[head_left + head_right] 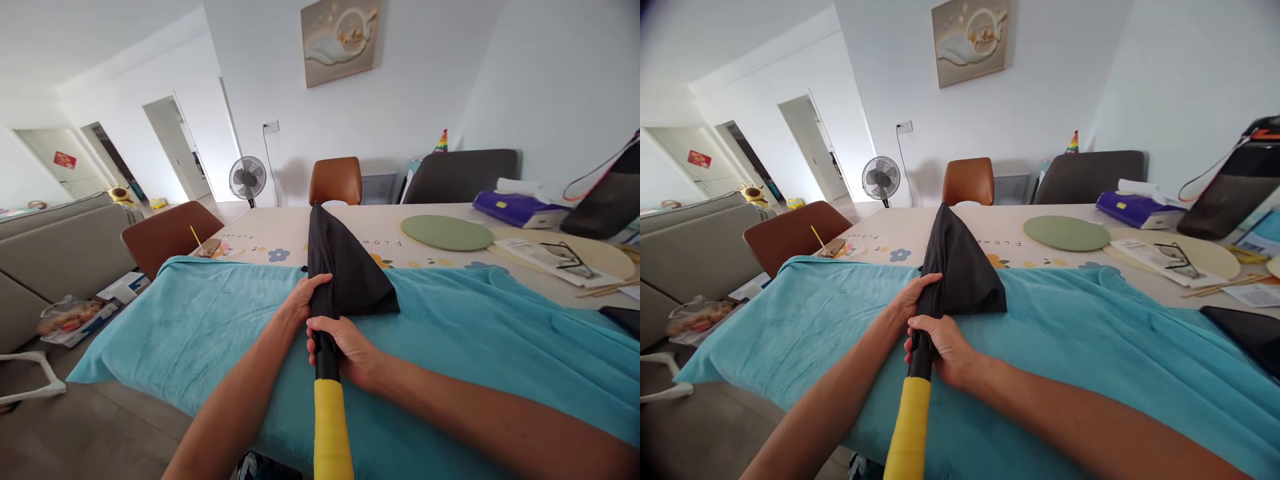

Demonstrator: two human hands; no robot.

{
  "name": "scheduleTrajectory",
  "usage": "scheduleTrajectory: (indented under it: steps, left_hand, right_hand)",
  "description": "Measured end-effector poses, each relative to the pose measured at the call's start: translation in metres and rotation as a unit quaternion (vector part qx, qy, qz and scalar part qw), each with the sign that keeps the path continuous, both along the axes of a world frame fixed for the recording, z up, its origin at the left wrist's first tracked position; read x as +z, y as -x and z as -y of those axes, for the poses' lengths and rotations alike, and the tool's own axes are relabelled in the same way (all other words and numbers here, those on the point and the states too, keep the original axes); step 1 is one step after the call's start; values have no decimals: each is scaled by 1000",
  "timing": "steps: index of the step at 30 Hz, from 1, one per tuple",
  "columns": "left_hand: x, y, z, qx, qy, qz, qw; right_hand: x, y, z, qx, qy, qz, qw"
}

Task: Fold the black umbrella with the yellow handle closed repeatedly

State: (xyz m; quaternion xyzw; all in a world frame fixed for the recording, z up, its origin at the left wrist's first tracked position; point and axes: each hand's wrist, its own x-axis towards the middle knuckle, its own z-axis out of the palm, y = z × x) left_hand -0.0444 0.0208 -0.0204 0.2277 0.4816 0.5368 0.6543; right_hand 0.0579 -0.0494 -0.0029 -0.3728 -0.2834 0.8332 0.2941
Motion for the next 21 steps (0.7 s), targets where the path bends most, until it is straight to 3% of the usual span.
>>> scheduleTrajectory:
  steps: [3, 5, 9, 11, 14, 17, 21]
  left_hand:
    - [1, 5, -6, -41, -30, -67, 996]
    - [1, 10, -9, -29, -53, -198, 978]
    - [4, 25, -12, 81, -80, -453, 884]
    - [5, 32, -12, 152, -85, -483, 858]
    - [7, 36, -9, 214, -114, -479, 843]
    - [11, 30, -4, 215, -179, -508, 815]
    - [23, 9, 2, 159, -291, -533, 779]
  right_hand:
    - [1, 7, -9, -11, 11, 48, 999]
    - [-2, 8, -16, -7, 9, 58, 998]
    - [-10, 7, -27, 1, 0, 49, 999]
    - [-13, 8, -29, 12, 1, 43, 999]
    - [-14, 8, -28, 31, 1, 41, 999]
    - [-13, 7, -26, 35, -5, 36, 999]
    - [-14, 6, -25, 20, -16, 3, 1000]
